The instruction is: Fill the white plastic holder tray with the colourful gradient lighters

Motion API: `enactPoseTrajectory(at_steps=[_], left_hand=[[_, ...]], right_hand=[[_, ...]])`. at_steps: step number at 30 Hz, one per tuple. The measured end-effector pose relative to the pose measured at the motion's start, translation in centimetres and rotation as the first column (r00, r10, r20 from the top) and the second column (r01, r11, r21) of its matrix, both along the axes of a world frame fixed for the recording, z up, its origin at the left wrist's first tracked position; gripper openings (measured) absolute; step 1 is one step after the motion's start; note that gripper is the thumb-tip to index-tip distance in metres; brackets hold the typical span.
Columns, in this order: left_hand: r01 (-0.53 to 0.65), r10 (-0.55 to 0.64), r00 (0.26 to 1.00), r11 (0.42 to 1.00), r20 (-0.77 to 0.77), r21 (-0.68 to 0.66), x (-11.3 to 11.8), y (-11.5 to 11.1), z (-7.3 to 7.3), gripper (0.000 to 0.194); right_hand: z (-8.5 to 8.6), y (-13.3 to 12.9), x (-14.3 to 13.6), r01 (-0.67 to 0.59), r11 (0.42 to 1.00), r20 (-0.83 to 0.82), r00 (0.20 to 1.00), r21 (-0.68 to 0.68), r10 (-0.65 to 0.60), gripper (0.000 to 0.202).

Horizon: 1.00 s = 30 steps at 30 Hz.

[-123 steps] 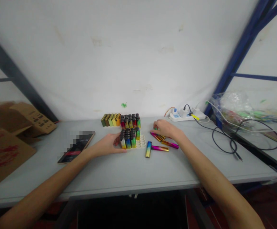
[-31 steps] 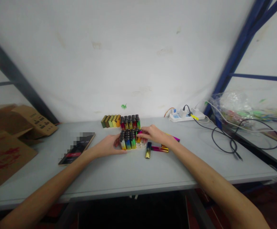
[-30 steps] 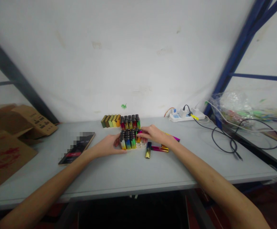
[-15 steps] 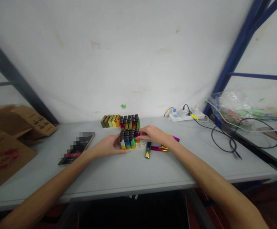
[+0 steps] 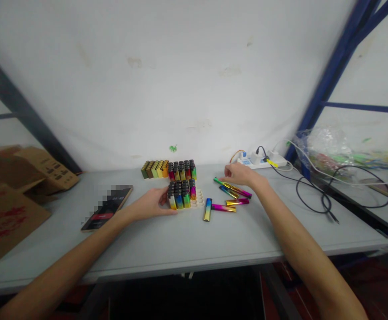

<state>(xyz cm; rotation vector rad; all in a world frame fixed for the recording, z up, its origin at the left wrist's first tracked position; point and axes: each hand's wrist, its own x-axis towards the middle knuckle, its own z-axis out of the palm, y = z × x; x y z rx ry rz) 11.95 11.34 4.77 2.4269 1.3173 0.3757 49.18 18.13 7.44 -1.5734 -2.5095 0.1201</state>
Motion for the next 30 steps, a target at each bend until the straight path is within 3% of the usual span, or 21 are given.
enactPoseTrajectory(at_steps=[7,10,12,15,19,22,26,30], left_hand=[[0.000,0.000,1.000,1.000,-0.017,-0.006,0.0,0.0,0.0,0.065],[-0.006,0.006,1.000,1.000,-0.023,-0.006,0.0,-0.1,0.0,0.065],[-0.006,0.006,1.000,1.000,-0.023,-0.004,0.0,-0.1,0.0,0.065],[-0.006,0.006,1.000,1.000,-0.017,0.001,0.0,0.0,-0.1,0.065],[0.000,0.000,1.000,1.000,-0.006,0.009,0.0,0.1,-0.2,0.064],[0.012,-0.012,1.000,1.000,0.013,0.015,0.0,0.1,-0.2,0.062],[0.009,-0.009,0.999,1.000,0.033,0.005,-0.1,0.1,-0.2,0.061],[0.005,-0.006,1.000,1.000,0.023,0.012,-0.1,0.1,-0.3,0.062]], right_hand=[[-2.9,0.4,-3.1,-0.045,0.999,-0.047,0.998,0.008,0.045,0.026],[-3.1,0.3,-4.2,-0.075,0.992,-0.110,0.990,0.105,0.086,0.020],[-2.8,0.1,-4.5,-0.094,0.986,-0.239,0.963,0.135,0.124,0.022],[-2.4,-0.7,-4.9,-0.145,0.989,-0.516,0.846,0.020,0.135,0.028],[-2.0,-1.9,-6.3,-0.306,0.949,-0.788,0.602,-0.079,0.129,0.037],[-1.7,-2.6,-7.7,-0.401,0.906,-0.909,0.413,-0.137,0.045,0.044],[-1.3,-3.0,-8.9,-0.476,0.839,-0.944,0.307,-0.265,-0.124,0.057],[-1.3,-3.1,-9.2,-0.411,0.865,-0.950,0.234,-0.289,-0.206,0.046]])
